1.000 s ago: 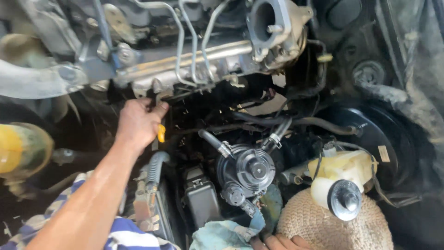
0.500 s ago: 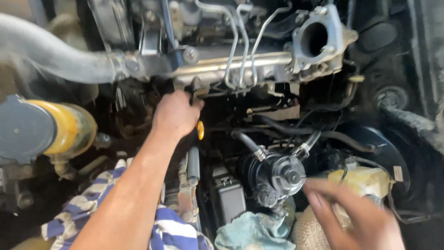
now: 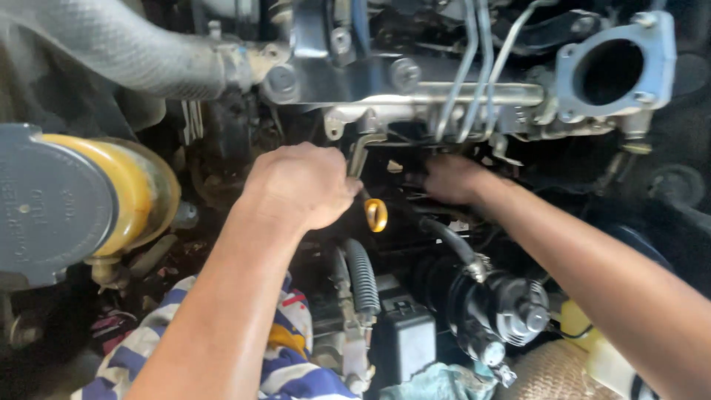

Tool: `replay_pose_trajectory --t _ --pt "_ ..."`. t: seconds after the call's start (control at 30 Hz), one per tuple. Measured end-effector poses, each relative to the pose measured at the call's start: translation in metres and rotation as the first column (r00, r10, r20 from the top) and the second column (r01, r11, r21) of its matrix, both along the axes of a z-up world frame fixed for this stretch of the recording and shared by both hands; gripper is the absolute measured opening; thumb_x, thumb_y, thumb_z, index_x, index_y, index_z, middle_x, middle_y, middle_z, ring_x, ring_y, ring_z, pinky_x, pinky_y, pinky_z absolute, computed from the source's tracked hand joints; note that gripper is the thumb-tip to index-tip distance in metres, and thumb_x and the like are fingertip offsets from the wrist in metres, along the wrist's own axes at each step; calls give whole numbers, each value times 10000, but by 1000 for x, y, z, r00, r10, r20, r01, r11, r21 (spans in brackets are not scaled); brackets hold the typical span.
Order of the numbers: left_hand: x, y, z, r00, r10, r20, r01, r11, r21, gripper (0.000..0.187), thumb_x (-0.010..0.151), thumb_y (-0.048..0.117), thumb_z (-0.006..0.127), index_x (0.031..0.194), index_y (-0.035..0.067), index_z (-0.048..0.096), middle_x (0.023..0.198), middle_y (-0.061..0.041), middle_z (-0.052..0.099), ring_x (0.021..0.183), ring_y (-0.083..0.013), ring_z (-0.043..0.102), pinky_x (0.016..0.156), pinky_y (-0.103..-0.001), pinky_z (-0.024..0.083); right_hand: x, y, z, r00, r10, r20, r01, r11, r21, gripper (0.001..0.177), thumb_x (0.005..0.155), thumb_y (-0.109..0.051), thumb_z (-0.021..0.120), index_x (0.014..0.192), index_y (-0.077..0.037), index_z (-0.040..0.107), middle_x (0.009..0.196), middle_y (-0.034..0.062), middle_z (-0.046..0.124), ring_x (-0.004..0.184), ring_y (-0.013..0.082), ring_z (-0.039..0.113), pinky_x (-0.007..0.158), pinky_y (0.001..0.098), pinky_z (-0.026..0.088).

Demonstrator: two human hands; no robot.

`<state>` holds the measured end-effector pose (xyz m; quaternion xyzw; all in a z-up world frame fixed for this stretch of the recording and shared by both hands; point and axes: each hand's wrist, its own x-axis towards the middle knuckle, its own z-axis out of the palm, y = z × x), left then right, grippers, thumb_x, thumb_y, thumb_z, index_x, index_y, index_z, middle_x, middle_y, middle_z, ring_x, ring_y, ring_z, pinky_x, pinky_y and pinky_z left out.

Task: Repairing and maintaining components within a vehicle's engine bay using hand tools.

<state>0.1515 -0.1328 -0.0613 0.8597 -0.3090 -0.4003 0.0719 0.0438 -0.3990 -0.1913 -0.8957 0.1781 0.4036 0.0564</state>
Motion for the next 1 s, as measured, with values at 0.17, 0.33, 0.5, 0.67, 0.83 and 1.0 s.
replay_pose_trajectory --t 0.17,0.33,0.5,0.67,0.83,1.0 --pt "0 2 0 999 -35 -12 34 999 -28 429 999 463 559 1161 105 729 1195 -155 709 1142 -348 670 987 -462 524 16 -42 -68 996 76 -56 -72 995 69 667 968 -578 472 1436 -107 537 1477 168 532 1370 346 488 1153 440 367" --pt "-2 4 -5 999 -37 26 39 997 -70 417 984 464 567 1125 110 736 1134 -142 733 1092 -331 694 958 -452 539 -33 -126 -183 908 419 4 -415 897 151 492 1030 -381 428 1416 -137 610 1494 139 581 1384 327 540 1198 419 384" --pt "-4 3 -1 996 -56 72 60 997 -47 443 1020 497 555 1152 112 730 1120 -146 735 1076 -339 700 954 -472 540 10 -60 -95 993 27 -116 -21 999 47 514 1016 -403 533 1454 -138 583 1510 172 542 1395 333 508 1156 459 387" --pt "-8 6 -10 986 -87 141 97 993 -66 425 1021 490 561 1165 129 732 1142 -157 730 1106 -341 690 976 -472 530 18 -6 -24 973 -227 49 224 973 45 551 1018 -540 445 1461 -230 551 1498 99 549 1393 298 502 1166 460 361" --pt "-8 3 -4 983 -86 165 96 994 -57 403 1022 471 567 1195 140 717 1147 -179 722 1104 -366 687 976 -493 526 16 5 0 992 69 107 -77 994 73 551 966 -584 480 1386 -250 606 1501 81 524 1373 313 479 1137 454 366" --pt "-8 4 -10 988 -60 145 60 998 2 406 1007 479 587 1220 153 703 1172 -187 707 1109 -403 676 957 -533 531 3 11 19 984 123 129 -129 991 38 610 902 -512 645 1442 -248 538 1427 91 574 1276 312 569 1046 448 472"
